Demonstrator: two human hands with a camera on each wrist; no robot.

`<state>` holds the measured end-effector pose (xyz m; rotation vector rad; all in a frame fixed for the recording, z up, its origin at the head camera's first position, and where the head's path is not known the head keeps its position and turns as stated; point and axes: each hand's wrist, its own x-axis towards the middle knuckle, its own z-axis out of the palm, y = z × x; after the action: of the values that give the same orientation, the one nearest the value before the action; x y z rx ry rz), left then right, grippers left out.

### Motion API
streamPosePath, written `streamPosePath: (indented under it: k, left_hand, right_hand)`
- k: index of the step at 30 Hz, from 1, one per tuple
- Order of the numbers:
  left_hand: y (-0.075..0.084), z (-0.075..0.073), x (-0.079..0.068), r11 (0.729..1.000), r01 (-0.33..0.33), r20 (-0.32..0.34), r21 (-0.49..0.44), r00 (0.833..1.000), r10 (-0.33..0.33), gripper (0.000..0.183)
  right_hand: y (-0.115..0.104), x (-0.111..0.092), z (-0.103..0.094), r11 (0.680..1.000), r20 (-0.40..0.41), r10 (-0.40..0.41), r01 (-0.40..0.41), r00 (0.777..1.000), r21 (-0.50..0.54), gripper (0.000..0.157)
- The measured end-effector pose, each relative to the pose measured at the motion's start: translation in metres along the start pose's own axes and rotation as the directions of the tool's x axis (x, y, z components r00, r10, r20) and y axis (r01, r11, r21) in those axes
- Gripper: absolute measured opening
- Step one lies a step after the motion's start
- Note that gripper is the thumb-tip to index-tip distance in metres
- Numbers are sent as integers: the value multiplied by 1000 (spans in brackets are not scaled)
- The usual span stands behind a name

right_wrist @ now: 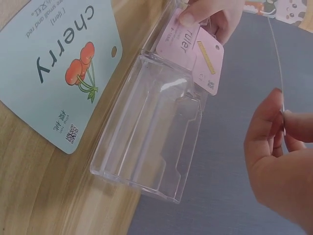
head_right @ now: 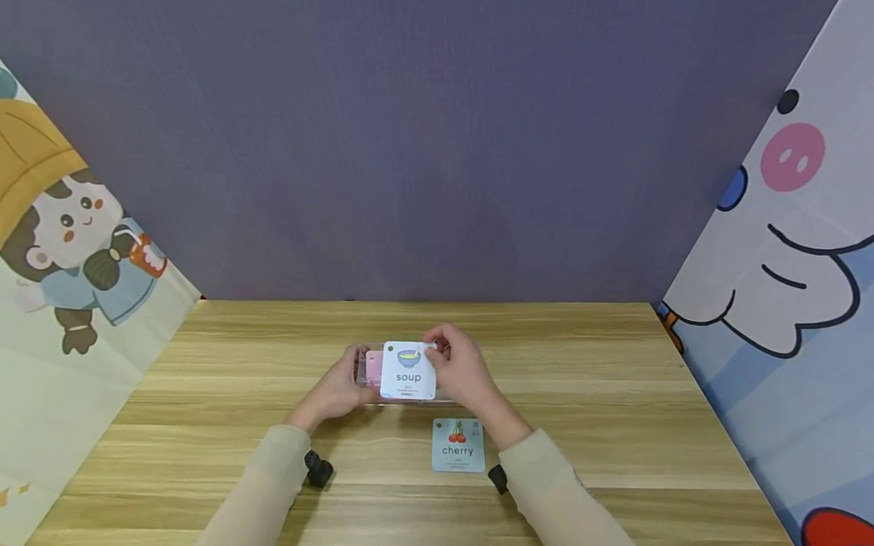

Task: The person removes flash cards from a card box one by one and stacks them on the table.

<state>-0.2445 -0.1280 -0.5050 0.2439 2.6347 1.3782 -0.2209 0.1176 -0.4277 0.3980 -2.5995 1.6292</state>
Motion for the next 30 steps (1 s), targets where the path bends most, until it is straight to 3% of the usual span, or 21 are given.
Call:
streamPosePath:
  k: [30]
  left_hand:
    - [-1, 2, -1, 999, -11, 3, -35, 1000, 11, 99]
  right_hand:
    - [0, -16, -14, 1000, 4, 9, -9, 1000, 3, 16]
